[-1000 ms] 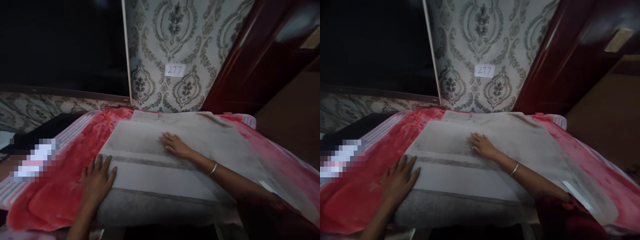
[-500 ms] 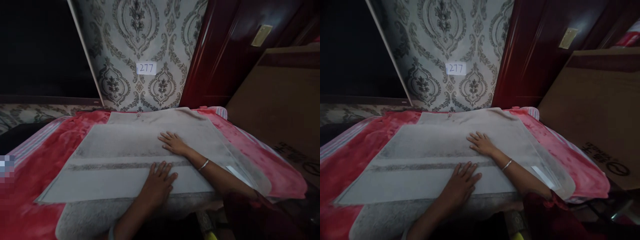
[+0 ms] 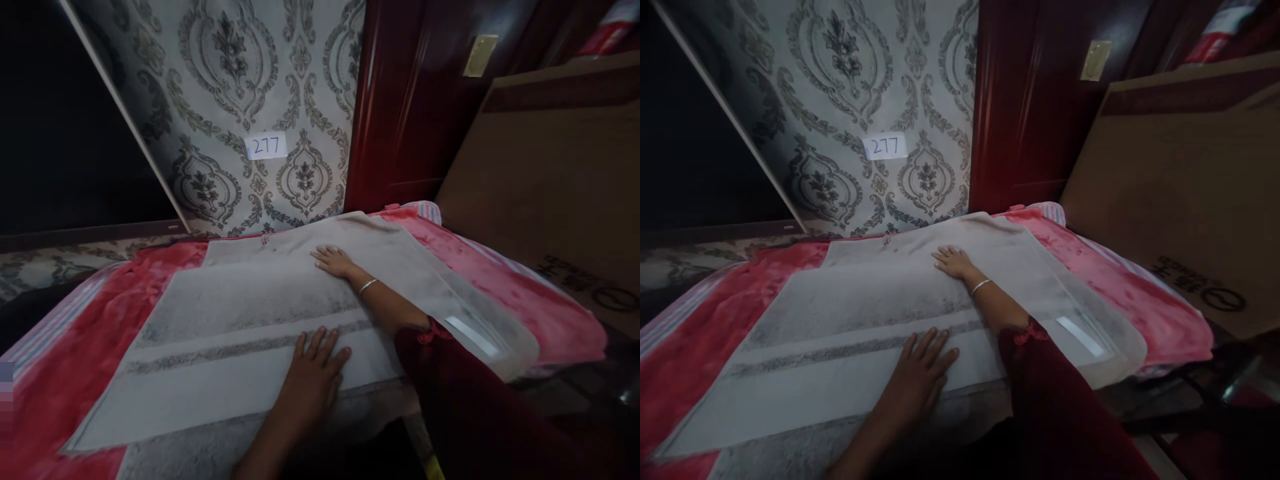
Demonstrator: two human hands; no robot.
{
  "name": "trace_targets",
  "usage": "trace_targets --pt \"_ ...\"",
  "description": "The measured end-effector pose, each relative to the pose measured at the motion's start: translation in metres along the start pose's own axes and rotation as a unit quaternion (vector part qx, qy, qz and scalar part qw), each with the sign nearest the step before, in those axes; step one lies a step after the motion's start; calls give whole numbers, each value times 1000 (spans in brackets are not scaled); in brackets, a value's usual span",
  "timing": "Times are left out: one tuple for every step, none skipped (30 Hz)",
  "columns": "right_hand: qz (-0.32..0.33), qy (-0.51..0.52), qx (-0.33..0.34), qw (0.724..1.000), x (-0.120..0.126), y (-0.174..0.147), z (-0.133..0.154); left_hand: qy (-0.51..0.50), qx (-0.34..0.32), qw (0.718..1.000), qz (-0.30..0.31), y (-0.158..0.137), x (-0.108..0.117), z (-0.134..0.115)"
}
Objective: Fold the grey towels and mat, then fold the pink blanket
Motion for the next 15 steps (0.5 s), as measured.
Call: trace_targets --pt "1 2 -7 1000 3 -1 1 1 1 1000 0 0 2 0" --pt "-3 4 -17 1000 8 -3 2 1 -1 1000 -1 1 3 0" --pt "-13 6 -29 999 13 -7 3 0 -3 1000 -3 1 5 -1" --pt "-30 9 -39 999 19 -13 4 -2 -6 1000 -5 1 6 -1" --pt "-52 13 -46 997 25 -21 6 -4 -8 1000 -7 1 7 -1" --pt "-75 18 -47 996 30 -32 9 -6 -8 1000 -9 1 8 -2" --pt "-95 23 -42 994 33 -46 14 -8 -8 1000 -11 2 9 -2" --pt "-109 27 -32 993 34 -62 19 -10 -8 1000 -13 2 10 -2" --pt "-114 30 -18 993 32 -81 27 -12 -8 1000 -15 3 11 -2" --pt "-113 31 -3 993 28 -101 35 -15 -8 1000 -16 3 12 -3" --pt "-109 30 13 993 23 -123 44 -18 -8 1000 -17 4 13 -4" --pt "-104 28 27 994 16 -145 53 -21 -7 1000 -18 5 14 -5" --pt "-98 23 39 994 10 -165 63 -24 -6 1000 -18 5 15 -6" --pt "-91 18 49 995 2 -184 71 -28 -5 999 -18 5 16 -6" --pt "-83 12 56 995 -6 -200 79 -33 -5 999 -17 5 16 -7"
Point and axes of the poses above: each hand's wrist, its own y-axis towards the middle knuckle, its own x-axis out of the back of the hand, z = x × y, the point moved 9 cm from there along y, towards the middle knuckle, and after that the axes turned 12 degrees about x, right-handed, at the moved point
